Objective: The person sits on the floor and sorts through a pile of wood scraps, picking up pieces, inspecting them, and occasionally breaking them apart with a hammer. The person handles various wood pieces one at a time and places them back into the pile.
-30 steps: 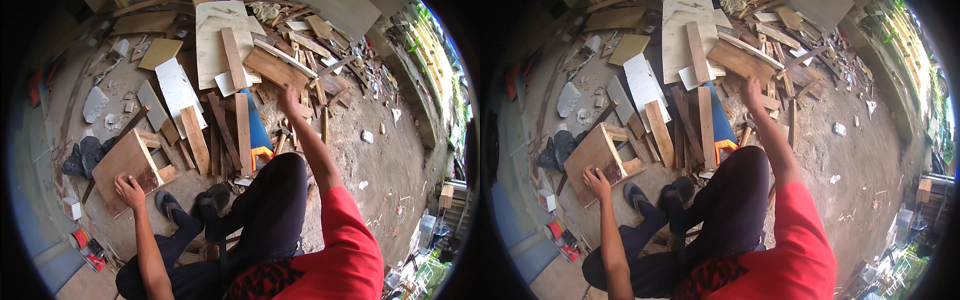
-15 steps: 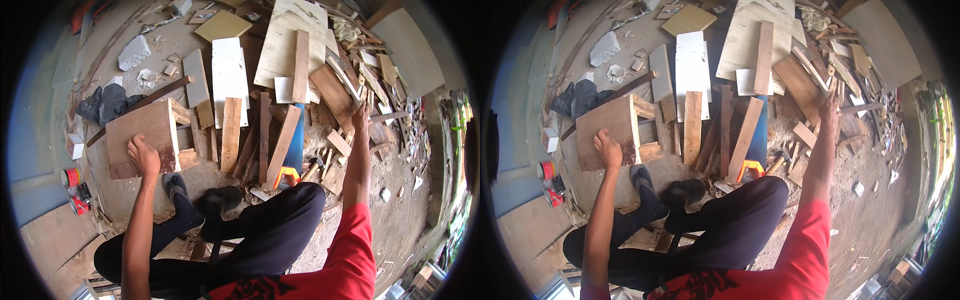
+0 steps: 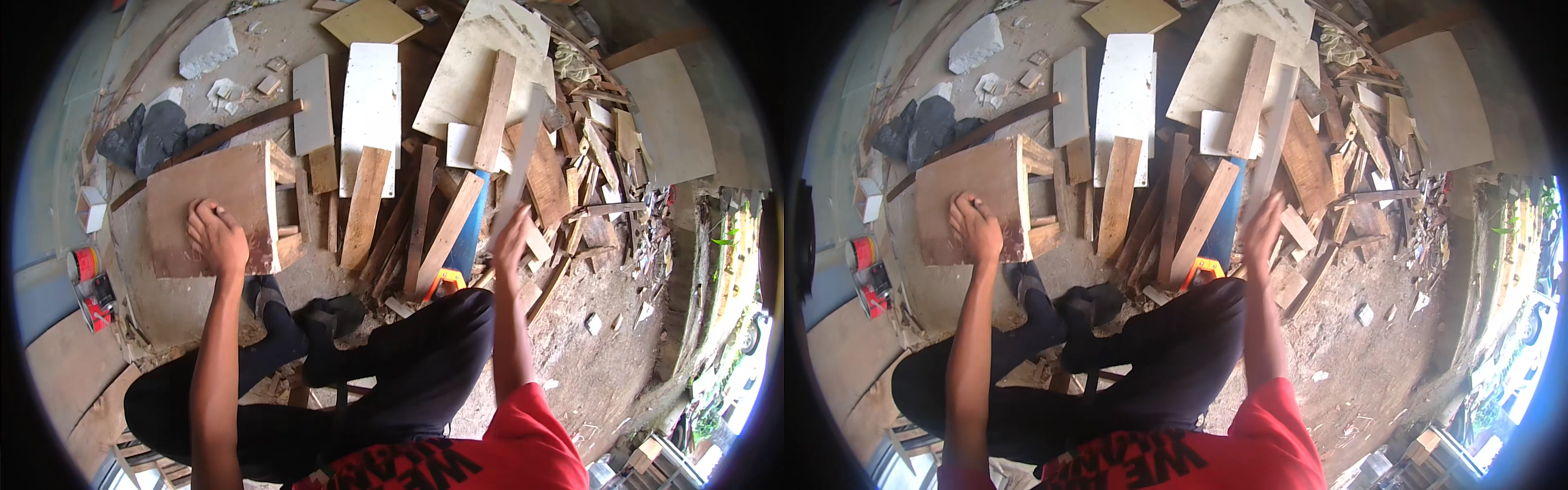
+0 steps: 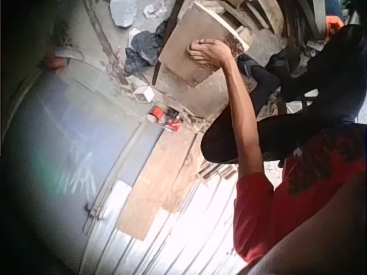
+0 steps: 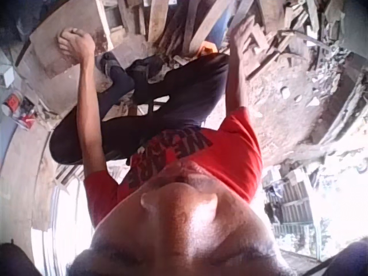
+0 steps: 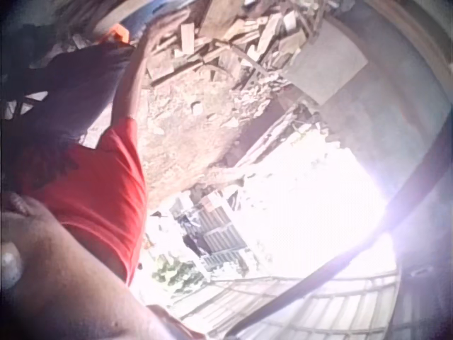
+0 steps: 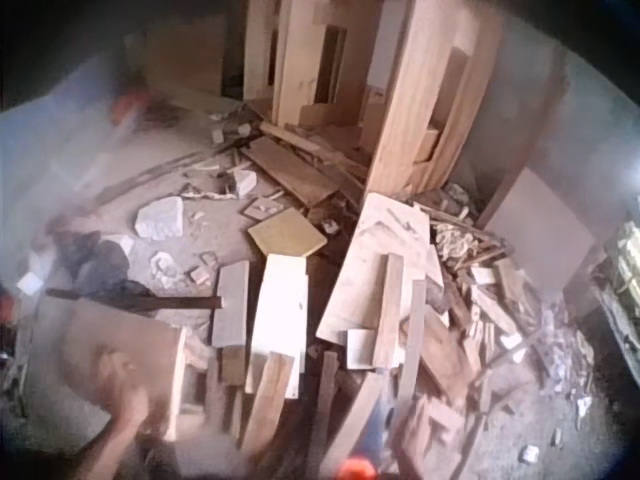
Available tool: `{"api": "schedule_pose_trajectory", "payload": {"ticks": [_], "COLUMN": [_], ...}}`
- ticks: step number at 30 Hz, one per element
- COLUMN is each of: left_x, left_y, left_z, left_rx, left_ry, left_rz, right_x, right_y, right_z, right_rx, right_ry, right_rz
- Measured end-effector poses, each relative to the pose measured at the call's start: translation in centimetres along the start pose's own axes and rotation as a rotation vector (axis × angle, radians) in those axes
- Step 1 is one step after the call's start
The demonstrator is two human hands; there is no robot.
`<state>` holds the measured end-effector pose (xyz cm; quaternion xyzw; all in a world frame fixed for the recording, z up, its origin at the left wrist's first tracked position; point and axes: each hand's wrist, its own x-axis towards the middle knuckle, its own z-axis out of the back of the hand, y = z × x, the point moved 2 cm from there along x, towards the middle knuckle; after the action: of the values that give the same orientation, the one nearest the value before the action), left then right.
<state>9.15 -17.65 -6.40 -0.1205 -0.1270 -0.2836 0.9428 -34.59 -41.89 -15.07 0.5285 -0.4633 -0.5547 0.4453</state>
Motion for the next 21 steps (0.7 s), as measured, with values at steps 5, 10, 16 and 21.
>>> {"api": "schedule_pose_trajectory", "payload": {"ticks": [5,10,16,21], "left_x": [0.5,0.5,0.6,0.5], "left_y": [-2.3,-1.6,-1.4,-0.9], "left_z": [-0.5,-1.0,-1.1,-1.4], "left_rx": [-0.021,-0.046,-0.044,-0.049], "left_ry": [0.003,-0.01,-0.035,-0.029], "left_rz": [-0.003,0.009,0.025,0.048], "right_x": [-12.4,-15.1,-15.2,-14.8], "right_y": [1.0,-2.5,-4.9,-6.9], "right_z": [-5.1,-3.4,-4.2,-5.5], "right_rx": [-0.014,-0.646,-0.766,-0.837], "right_ry": [0.157,0.059,0.041,0.048], "right_rz": [-0.192,0.078,0.282,0.343]}}
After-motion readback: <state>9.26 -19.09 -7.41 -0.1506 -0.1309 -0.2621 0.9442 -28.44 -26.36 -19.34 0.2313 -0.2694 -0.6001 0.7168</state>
